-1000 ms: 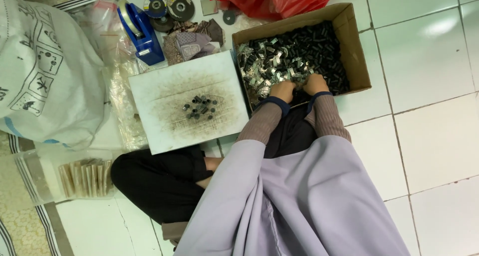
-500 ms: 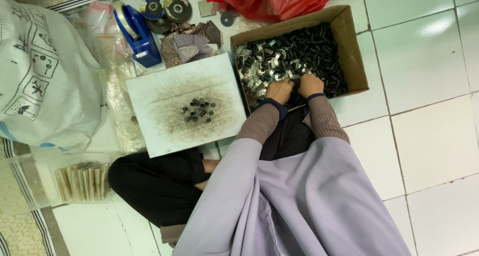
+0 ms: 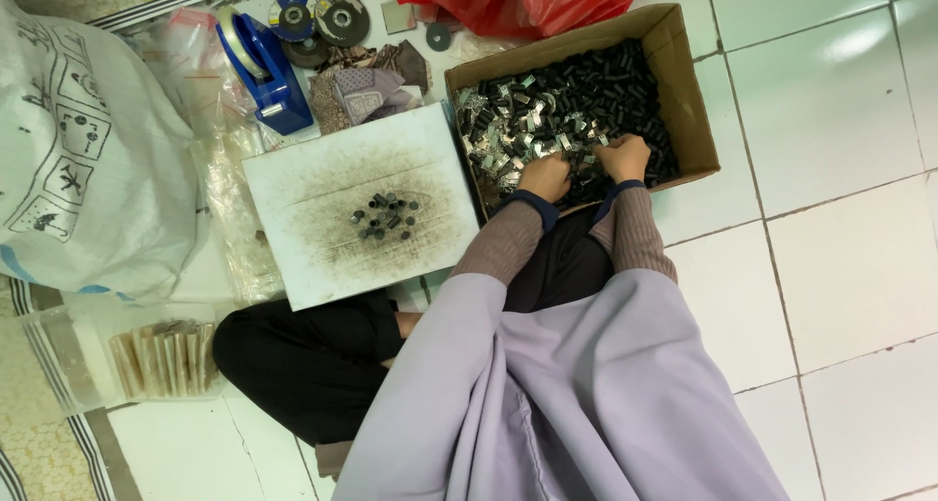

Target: The person sits on the floor and sorts small black fasteners from a cardboard box onto a white board. They pick up the fasteners one by one or in small groups, inspect them, and place them on the board.

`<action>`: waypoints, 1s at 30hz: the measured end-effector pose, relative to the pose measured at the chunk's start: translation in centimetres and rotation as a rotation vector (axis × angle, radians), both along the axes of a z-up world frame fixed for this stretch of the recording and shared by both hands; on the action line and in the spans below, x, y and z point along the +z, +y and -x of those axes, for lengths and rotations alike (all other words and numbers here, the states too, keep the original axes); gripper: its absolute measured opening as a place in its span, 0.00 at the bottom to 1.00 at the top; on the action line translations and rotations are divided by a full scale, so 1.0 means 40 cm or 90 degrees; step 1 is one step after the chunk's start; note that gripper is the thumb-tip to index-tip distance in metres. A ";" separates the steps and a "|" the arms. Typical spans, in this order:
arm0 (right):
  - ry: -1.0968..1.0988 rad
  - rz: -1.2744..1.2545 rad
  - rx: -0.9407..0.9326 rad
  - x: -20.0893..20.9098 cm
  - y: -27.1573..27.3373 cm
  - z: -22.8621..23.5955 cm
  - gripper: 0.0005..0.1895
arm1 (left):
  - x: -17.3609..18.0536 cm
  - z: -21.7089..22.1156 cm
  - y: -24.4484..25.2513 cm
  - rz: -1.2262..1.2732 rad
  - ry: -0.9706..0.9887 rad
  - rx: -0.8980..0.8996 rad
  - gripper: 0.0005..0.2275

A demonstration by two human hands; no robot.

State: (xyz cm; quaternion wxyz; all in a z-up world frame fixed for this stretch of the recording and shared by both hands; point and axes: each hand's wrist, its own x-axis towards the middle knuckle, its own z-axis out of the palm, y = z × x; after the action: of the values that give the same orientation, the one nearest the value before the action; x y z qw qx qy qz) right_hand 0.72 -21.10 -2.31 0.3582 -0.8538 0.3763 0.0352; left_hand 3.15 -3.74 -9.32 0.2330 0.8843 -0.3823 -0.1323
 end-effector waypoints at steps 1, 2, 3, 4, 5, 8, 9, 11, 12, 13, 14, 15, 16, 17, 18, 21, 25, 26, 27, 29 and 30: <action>-0.001 0.000 -0.001 -0.005 -0.002 0.002 0.11 | -0.005 -0.001 -0.001 0.000 -0.001 -0.001 0.06; -0.025 -0.024 -0.003 -0.011 -0.003 0.003 0.11 | -0.009 -0.002 -0.002 -0.004 0.020 0.011 0.05; -0.048 -0.048 -0.003 -0.016 -0.004 0.006 0.12 | -0.014 0.000 -0.002 -0.007 0.042 0.024 0.05; -0.048 -0.048 -0.003 -0.008 0.002 0.008 0.12 | -0.012 0.004 0.001 -0.008 0.042 0.024 0.05; -0.042 -0.042 0.025 0.002 0.009 0.005 0.15 | -0.009 0.004 0.004 -0.010 0.029 0.030 0.05; -0.026 -0.027 0.065 -0.003 0.016 0.001 0.19 | -0.035 0.007 -0.001 -0.012 0.006 0.050 0.06; -0.016 -0.019 0.078 -0.010 0.018 0.002 0.19 | -0.050 0.010 -0.004 -0.014 -0.002 0.065 0.07; -0.017 0.003 0.078 0.012 0.029 0.006 0.18 | 0.073 0.004 0.030 0.053 0.044 0.103 0.11; -0.019 0.026 0.077 0.023 0.035 0.006 0.18 | 0.135 0.000 0.048 0.121 0.090 0.141 0.16; -0.018 0.026 0.078 0.037 0.043 0.007 0.18 | 0.142 0.000 0.053 0.121 0.090 0.142 0.16; -0.054 0.031 0.070 0.052 0.051 0.009 0.16 | 0.150 0.000 0.058 0.200 0.162 0.185 0.17; -0.091 0.037 0.062 0.068 0.059 0.008 0.15 | 0.159 -0.003 0.063 0.281 0.232 0.228 0.17; -0.092 0.038 0.064 0.044 0.043 0.009 0.15 | 0.166 0.004 0.065 0.282 0.231 0.228 0.17; -0.167 0.039 0.048 0.020 0.027 0.007 0.13 | 0.173 0.009 0.068 0.401 0.280 0.269 0.14; -0.242 0.040 0.032 -0.003 0.013 0.005 0.12 | 0.181 0.014 0.072 0.521 0.329 0.308 0.12; -0.498 0.052 0.011 0.081 0.047 0.010 0.11 | 0.220 0.024 0.117 0.629 0.327 0.353 0.11; -0.636 0.092 -0.051 0.154 0.113 0.023 0.10 | 0.297 0.071 0.222 0.638 0.139 0.396 0.09; -0.649 0.071 -0.043 0.174 0.147 0.028 0.09 | 0.315 0.078 0.254 0.656 0.054 0.399 0.08; -0.662 0.049 -0.033 0.195 0.182 0.034 0.09 | 0.333 0.087 0.286 0.670 -0.032 0.403 0.08; -0.645 -0.022 0.023 0.260 0.302 0.053 0.12 | 0.362 0.111 0.377 0.647 -0.064 0.408 0.09; -0.625 -0.089 0.073 0.293 0.362 0.063 0.17 | 0.378 0.124 0.423 0.622 -0.091 0.408 0.11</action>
State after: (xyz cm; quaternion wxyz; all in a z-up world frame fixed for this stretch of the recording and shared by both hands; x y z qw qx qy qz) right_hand -1.79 -6.63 9.42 0.5468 -0.7629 0.1125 -0.3260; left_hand -1.80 13.19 5.78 0.6153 0.7528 -0.1273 0.1962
